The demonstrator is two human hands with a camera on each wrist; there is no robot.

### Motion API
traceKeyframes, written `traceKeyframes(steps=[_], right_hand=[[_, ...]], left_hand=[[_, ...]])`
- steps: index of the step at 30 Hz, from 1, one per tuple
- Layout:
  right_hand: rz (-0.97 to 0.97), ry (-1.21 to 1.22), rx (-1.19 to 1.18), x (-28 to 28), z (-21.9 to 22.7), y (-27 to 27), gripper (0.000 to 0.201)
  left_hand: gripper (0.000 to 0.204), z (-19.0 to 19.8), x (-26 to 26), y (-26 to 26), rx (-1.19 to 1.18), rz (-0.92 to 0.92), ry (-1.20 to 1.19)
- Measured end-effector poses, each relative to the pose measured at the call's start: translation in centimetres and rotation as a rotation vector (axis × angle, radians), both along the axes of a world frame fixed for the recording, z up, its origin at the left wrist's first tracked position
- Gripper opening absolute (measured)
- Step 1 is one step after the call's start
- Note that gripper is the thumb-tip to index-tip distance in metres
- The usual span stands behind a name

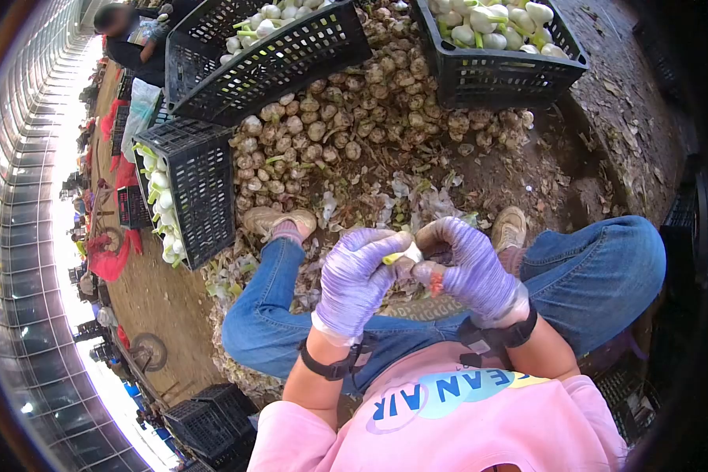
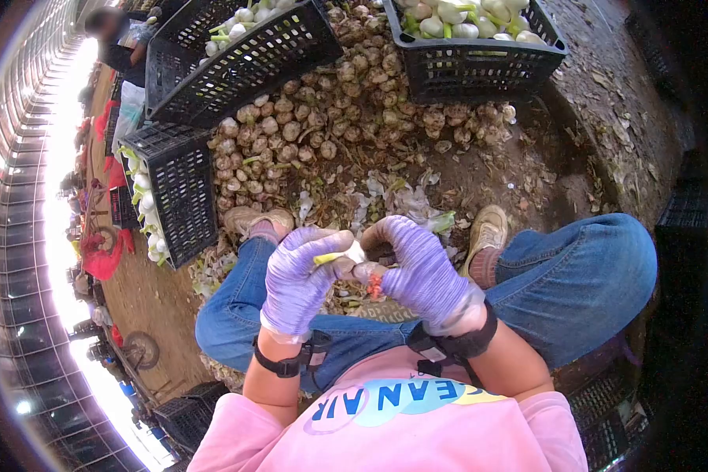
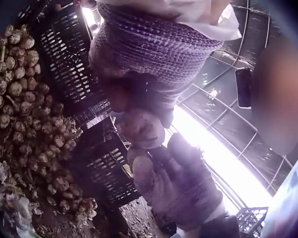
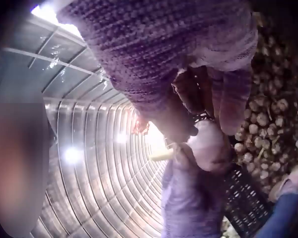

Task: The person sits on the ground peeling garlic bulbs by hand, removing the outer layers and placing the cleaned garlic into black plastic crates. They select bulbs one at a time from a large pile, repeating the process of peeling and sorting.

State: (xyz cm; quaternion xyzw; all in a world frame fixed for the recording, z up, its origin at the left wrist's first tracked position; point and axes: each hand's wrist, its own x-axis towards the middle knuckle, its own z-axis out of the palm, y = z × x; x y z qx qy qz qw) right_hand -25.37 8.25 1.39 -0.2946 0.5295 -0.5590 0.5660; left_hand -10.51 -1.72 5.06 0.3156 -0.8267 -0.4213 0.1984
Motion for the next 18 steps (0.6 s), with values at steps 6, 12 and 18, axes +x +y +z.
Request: traceKeyframes(steps=[6,12,18], right_hand=[[-0.108,0.038,0.022,-0.3,-1.1,0.0,0.017],[0.031,-0.202,-0.113,-0.9,-1.0,0.4,0.018],[-0.414,-0.833,-0.287,-2.2,0.2,-0.9,0.034]], left_hand=[[0.023,-0.7,0.5,-0.1,0.179,-0.006,0.111],[0.032,-3.1,0.3,0.5,1.119,0.473,0.671],[0.023,-6.4,0.4,0.4,1.327,0.542,0.780]])
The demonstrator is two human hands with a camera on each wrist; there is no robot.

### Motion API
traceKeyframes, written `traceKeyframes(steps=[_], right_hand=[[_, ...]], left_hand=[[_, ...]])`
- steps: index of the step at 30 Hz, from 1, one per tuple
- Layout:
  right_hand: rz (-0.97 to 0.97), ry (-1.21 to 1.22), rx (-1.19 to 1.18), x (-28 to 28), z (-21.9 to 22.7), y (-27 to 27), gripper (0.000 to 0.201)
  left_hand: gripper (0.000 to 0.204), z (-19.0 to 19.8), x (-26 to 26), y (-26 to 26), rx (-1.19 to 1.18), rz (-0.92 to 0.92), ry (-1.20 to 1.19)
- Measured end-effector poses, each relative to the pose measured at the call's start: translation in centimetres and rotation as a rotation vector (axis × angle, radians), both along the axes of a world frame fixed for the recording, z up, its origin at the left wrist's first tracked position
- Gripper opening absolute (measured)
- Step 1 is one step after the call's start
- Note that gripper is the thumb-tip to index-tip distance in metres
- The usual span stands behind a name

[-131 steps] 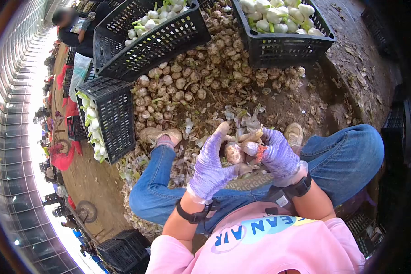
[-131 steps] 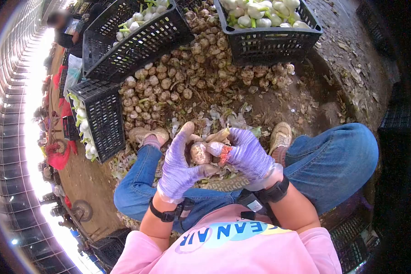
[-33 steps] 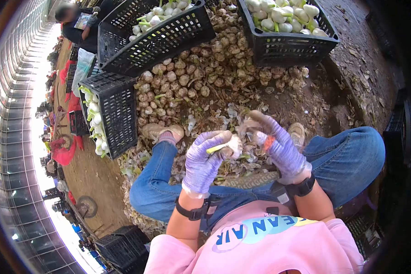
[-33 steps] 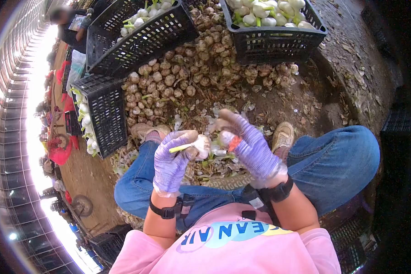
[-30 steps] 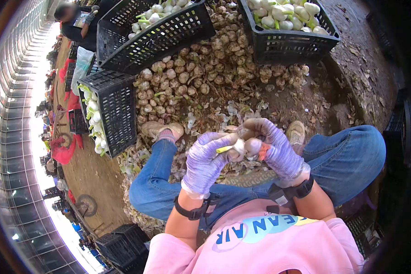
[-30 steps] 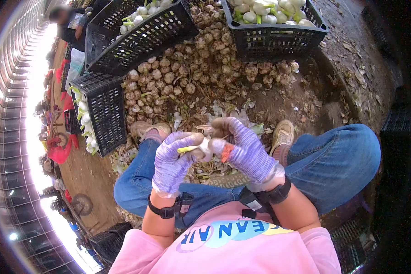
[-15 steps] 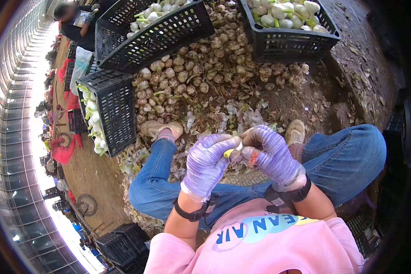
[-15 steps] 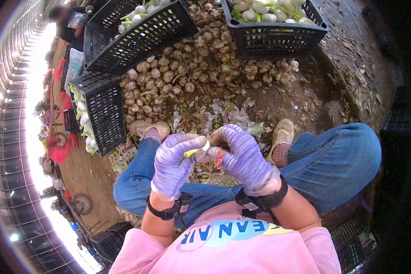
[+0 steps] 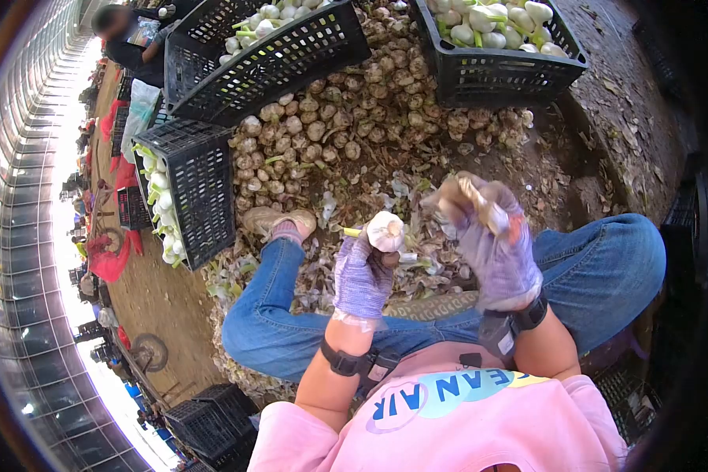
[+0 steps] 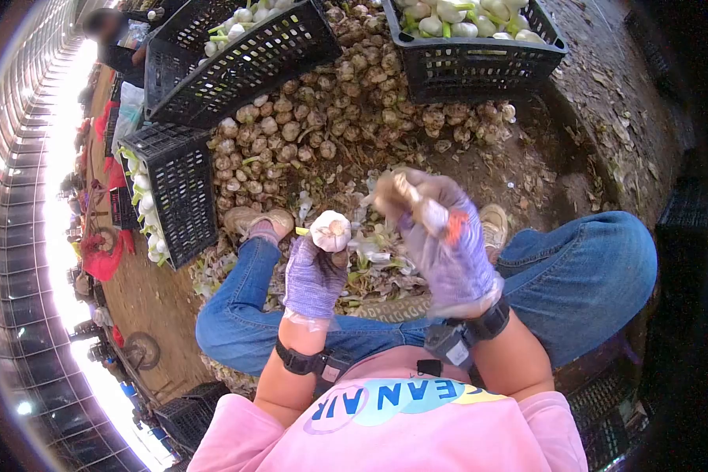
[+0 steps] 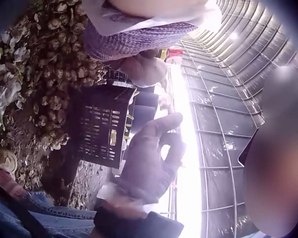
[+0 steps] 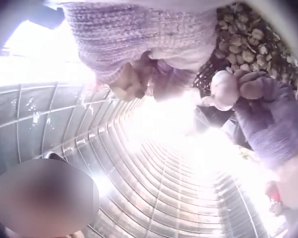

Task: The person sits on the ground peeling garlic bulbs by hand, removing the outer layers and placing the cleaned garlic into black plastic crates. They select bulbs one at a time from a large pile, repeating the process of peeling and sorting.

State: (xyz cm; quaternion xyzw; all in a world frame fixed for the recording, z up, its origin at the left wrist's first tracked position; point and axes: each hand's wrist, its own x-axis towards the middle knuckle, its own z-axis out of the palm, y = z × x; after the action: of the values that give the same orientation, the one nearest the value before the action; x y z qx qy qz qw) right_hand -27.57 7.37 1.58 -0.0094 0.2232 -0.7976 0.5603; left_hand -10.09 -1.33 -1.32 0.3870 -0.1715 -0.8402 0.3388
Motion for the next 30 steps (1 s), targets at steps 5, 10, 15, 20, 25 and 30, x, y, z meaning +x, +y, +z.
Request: traceKeyframes(steps=[5,10,15,20,25,30], right_hand=[[0.148,0.807,0.242,2.2,-1.7,0.2,0.050],[0.272,0.622,0.360,1.8,-3.2,-0.3,0.028],[0.106,0.237,0.359,0.3,-4.4,-1.3,0.014],[0.337,0.432,0.463,0.9,-6.0,-2.1,0.021],[0.388,0.432,0.560,0.6,-6.5,-3.6,0.020],[0.414,0.286,0.607,0.8,-8.4,-4.0,0.038]], left_hand=[[0.023,0.6,-1.4,0.1,-0.105,-0.017,-0.203],[0.028,1.2,-1.9,-0.3,-0.327,-0.264,-0.477],[0.031,4.0,-3.4,-8.6,-0.325,0.023,-0.244],[0.043,7.4,-4.3,-17.0,-0.735,0.191,-0.101],[0.050,-7.6,-5.5,-20.3,-0.523,-0.324,-0.965],[0.071,-22.6,-5.3,-24.1,-0.613,-0.713,-1.610]])
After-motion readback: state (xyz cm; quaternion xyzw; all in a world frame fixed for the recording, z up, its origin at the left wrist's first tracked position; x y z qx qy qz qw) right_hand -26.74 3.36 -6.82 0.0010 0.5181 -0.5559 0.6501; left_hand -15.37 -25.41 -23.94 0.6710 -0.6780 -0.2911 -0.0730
